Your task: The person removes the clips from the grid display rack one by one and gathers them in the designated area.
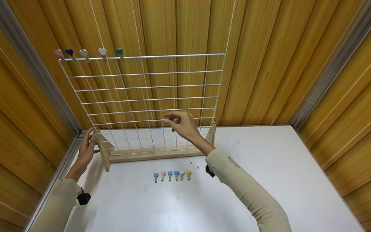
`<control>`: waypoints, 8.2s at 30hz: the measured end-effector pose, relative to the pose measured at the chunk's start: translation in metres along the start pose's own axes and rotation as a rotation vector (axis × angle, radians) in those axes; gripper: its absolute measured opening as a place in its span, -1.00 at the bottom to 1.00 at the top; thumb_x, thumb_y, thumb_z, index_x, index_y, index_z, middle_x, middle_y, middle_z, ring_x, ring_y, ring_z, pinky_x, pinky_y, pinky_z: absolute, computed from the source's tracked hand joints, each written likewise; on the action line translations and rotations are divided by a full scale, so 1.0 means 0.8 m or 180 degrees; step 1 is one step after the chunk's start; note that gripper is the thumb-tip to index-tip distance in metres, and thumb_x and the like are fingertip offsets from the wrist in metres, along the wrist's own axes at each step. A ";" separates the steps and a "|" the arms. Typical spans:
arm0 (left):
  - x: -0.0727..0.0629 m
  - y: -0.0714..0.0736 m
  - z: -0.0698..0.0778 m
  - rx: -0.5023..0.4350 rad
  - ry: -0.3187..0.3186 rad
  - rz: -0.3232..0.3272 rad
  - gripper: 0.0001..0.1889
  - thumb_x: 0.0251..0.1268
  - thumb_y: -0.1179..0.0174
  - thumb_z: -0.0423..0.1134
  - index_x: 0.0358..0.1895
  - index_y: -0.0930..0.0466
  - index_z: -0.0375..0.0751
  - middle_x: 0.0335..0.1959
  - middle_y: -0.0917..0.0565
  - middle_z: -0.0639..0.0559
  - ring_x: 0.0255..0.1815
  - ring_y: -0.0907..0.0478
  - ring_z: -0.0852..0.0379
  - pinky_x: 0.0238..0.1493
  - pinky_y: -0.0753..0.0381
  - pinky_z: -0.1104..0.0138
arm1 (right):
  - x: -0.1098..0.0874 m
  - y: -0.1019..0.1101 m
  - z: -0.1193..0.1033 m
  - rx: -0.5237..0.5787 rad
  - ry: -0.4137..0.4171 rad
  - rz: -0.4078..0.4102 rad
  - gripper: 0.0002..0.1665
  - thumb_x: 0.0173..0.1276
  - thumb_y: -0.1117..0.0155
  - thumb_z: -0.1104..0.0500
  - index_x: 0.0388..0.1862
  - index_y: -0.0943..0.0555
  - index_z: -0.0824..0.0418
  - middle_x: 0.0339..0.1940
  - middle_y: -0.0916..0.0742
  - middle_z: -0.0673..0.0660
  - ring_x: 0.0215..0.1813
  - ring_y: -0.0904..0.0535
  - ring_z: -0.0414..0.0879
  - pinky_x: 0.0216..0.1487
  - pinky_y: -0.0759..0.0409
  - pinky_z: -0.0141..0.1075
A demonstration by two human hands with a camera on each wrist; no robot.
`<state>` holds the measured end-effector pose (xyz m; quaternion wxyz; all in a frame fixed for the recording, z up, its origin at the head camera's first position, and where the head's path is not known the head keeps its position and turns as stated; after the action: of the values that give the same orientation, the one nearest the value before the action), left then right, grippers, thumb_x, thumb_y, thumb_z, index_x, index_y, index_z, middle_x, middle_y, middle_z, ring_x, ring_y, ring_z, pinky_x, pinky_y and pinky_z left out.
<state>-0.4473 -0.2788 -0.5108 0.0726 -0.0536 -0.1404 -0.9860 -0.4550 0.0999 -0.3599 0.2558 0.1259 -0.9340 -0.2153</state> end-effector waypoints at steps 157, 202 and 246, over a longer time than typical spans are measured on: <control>0.011 -0.003 0.010 -0.0002 -0.0034 -0.0037 -0.42 0.72 0.31 0.08 0.67 0.08 0.16 0.59 -0.15 -0.21 0.44 -0.31 -0.23 0.37 -0.47 -0.19 | -0.214 -0.004 0.243 -0.0104 -0.1504 -0.0488 -0.78 0.34 -0.36 0.41 -0.08 -0.68 0.53 -0.34 -0.78 0.32 -0.40 -0.76 -0.03 -0.43 -0.75 -0.24; 0.008 0.005 0.014 0.0123 -0.0159 0.0071 -0.44 0.73 0.29 0.05 0.66 0.02 0.10 0.55 -0.21 -0.24 0.34 -0.41 -0.27 0.29 -0.55 -0.18 | -0.169 0.000 0.238 -0.0378 -0.1359 -0.0367 -0.73 0.39 -0.38 0.30 -0.06 -0.70 0.51 -0.31 -0.78 0.38 -0.49 -0.73 -0.02 -0.48 -0.72 -0.22; 0.009 -0.004 0.024 0.0174 -0.0166 0.0027 -0.40 0.74 0.31 0.03 0.68 0.08 0.00 0.60 -0.14 -0.27 0.40 -0.35 -0.30 0.17 -0.63 -0.12 | 0.150 0.001 -0.255 0.0107 0.0522 0.0231 -0.66 0.41 -0.42 0.20 0.11 -0.70 0.30 0.00 -0.77 0.21 -0.43 -0.73 -0.20 -0.43 -0.70 -0.41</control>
<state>-0.4532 -0.2708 -0.4926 0.0745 -0.0779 -0.1689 -0.9797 -0.4476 -0.0097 -0.1505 0.3369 0.1135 -0.9173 -0.1792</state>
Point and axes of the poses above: each hand's wrist, its own x-axis towards the middle knuckle, its own y-axis out of the back of the hand, z = x × y, the point moved 9 cm from there along x, towards the middle knuckle
